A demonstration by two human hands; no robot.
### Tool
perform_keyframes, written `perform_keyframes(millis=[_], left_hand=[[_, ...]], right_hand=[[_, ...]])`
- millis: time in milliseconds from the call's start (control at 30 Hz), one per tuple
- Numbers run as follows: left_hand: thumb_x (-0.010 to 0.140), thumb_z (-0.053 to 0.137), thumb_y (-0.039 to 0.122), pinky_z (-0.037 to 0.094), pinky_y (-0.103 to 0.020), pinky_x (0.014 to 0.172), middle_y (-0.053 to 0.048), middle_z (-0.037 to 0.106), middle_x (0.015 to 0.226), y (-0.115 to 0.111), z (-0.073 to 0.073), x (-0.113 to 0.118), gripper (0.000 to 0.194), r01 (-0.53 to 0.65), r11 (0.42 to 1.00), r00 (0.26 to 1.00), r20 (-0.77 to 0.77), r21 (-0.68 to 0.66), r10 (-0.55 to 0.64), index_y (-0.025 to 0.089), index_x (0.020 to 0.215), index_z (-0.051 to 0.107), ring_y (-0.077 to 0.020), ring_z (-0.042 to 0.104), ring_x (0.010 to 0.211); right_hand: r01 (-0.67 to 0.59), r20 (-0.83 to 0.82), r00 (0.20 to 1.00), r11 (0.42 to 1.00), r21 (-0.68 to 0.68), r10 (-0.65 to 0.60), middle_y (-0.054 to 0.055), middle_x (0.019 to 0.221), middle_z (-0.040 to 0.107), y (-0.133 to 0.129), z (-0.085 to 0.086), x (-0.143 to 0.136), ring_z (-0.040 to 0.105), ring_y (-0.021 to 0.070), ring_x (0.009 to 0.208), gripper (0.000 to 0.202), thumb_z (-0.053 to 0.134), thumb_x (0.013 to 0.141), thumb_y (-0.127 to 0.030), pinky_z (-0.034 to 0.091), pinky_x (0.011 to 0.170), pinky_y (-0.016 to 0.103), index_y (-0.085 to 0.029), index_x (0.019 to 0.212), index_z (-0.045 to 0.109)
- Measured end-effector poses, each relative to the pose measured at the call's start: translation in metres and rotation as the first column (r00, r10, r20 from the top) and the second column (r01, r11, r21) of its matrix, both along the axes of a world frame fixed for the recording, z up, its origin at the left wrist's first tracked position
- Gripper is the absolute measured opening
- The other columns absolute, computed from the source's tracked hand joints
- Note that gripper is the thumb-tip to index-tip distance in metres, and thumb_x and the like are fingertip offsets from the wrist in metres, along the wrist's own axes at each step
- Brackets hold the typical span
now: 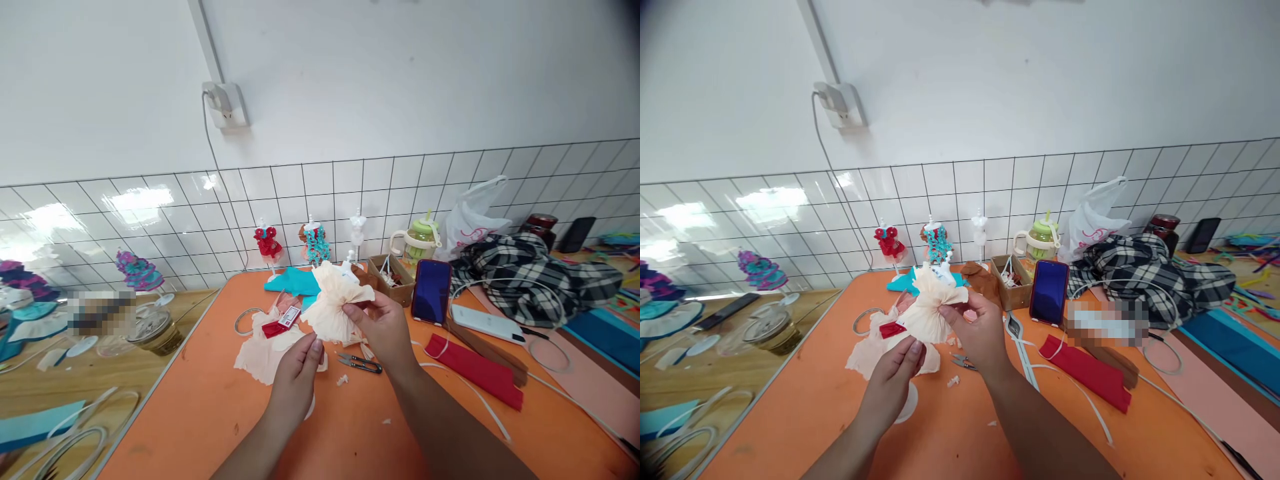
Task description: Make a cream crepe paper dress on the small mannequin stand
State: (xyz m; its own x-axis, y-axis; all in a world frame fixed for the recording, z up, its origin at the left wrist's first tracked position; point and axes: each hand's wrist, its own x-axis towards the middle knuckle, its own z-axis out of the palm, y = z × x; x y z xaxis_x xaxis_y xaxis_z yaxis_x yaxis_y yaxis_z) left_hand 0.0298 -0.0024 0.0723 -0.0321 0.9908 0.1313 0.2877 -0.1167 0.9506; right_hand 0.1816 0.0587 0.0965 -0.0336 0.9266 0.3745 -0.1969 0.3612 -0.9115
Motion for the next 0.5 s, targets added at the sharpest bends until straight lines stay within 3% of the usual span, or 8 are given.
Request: perform_keyframes(millis=[333, 500], left_hand=[[0.087, 0.041, 0.048, 0.027, -0.023, 0.052, 0.002, 0.035, 0.059, -0.0029, 0.0031, 0.0032, 0.039, -0.014, 1.000, 1.000, -0.008, -0.010, 0.013, 0.020, 0.060, 0.036, -0.0133, 0.033, 0.057], [0.086, 0.042, 0.049, 0.028, -0.023, 0.052, 0.002, 0.035, 0.060, -0.0034, 0.0018, 0.0013, 0.040, -0.033, 0.999, 0.998, -0.050, 0.031, 0.034, 0.020, 0.059, 0.037, -0.0131, 0.033, 0.057]], right_hand=[[0.100, 0.042, 0.994, 0.995, 0.009, -0.100, 0.006, 0.083, 0.070, -0.0031, -0.0015, -0.0031, 0.063, 0.0204, 0.077, 0.023, 0.070, 0.072, -0.034, 0.052, 0.074, 0.035, -0.018, 0.088, 0.070], [0.027, -0.021, 0.999, 1.000, 0.009, -0.027, 0.005, 0.085, 0.068, -0.0038, 0.0008, -0.0048, 0.063, 0.0193, 0.081, 0.021, 0.068, 0.073, -0.031, 0.051, 0.079, 0.034, -0.019, 0.090, 0.065]])
